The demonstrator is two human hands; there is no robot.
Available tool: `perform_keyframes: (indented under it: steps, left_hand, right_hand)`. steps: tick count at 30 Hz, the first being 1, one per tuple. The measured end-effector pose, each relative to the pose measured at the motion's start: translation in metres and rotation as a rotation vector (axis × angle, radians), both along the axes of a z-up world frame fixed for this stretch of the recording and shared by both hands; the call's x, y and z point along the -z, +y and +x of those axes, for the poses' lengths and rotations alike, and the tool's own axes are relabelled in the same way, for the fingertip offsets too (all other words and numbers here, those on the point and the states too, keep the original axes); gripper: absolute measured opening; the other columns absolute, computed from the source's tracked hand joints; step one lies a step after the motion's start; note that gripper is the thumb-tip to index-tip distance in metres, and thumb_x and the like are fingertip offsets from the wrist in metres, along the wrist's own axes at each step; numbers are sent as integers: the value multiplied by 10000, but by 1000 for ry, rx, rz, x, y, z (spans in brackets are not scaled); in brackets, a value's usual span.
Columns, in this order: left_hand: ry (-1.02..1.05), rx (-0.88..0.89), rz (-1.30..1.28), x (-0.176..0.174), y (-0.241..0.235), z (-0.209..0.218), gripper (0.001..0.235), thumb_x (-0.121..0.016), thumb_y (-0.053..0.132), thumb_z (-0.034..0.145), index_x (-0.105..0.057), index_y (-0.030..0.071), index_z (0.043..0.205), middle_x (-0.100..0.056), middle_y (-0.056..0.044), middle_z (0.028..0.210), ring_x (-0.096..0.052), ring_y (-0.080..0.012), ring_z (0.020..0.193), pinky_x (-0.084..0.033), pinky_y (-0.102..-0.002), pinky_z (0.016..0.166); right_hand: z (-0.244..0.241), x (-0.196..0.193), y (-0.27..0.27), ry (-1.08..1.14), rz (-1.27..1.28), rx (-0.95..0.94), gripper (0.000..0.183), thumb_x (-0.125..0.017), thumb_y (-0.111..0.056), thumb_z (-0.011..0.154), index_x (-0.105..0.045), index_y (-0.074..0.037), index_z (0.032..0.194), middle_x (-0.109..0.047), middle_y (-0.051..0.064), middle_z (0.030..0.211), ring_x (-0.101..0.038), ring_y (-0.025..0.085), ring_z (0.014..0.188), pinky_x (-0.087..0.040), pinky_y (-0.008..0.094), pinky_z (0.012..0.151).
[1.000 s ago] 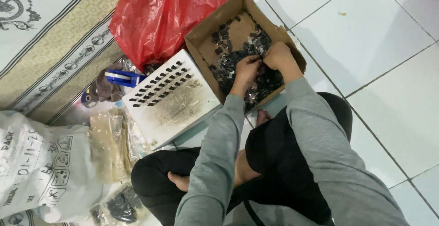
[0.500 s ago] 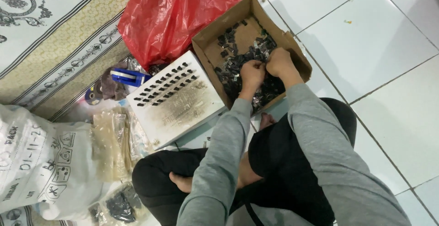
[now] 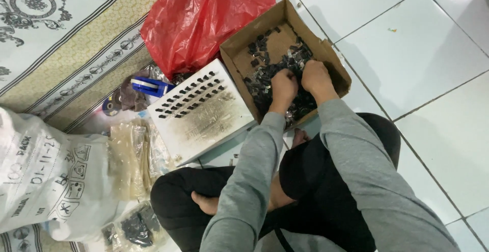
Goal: The person sits on the floor and repeatedly picks small black plastic parts from a cardboard box, places them onto a white tray, and then returns them to the box. The cycle of picking, placing, and returning continues throughout the clip.
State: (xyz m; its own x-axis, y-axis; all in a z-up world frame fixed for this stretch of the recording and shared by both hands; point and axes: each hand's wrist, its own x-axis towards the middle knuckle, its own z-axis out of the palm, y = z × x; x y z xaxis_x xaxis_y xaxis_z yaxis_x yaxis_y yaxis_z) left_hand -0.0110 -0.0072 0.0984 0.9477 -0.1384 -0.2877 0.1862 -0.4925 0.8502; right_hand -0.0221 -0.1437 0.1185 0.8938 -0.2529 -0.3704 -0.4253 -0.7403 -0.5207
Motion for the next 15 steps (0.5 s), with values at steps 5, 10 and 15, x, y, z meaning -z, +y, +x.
perform_keyframes:
  steps: [5, 10, 15]
  left_hand:
    - [-35, 195, 118, -23, 1, -9, 250, -576, 23, 929, -735, -59, 1104, -729, -293, 1074, -712, -409, 1053, -632, -445, 808]
    - [-117, 138, 66, -75, 22, -19, 221, -625, 76, 916, -753, 35, 1092, -746, -208, 1090, -726, -377, 1062, -636, -445, 810]
    - [-183, -32, -318, -152, 86, -61, 248, -629, 134, 1012, -714, -20, 1188, -755, -212, 892, -747, -228, 752, -630, -339, 641]
  right_hand:
    - [-8, -34, 8, -42, -21, -36, 169, -563, 101, 904, -721, 159, 909, -683, 313, 760, -704, 394, 708, -594, 468, 543]
    - [-2, -48, 4, -133, 103, -70, 227, -544, 49, 955, -727, 175, 1003, -689, 392, 890, -707, 499, 872, -596, 523, 644]
    - [-16, -94, 20, -220, 387, 18, 230, -645, -123, 1012, -725, -13, 1198, -731, 188, 968, -705, 239, 814, -562, 401, 708]
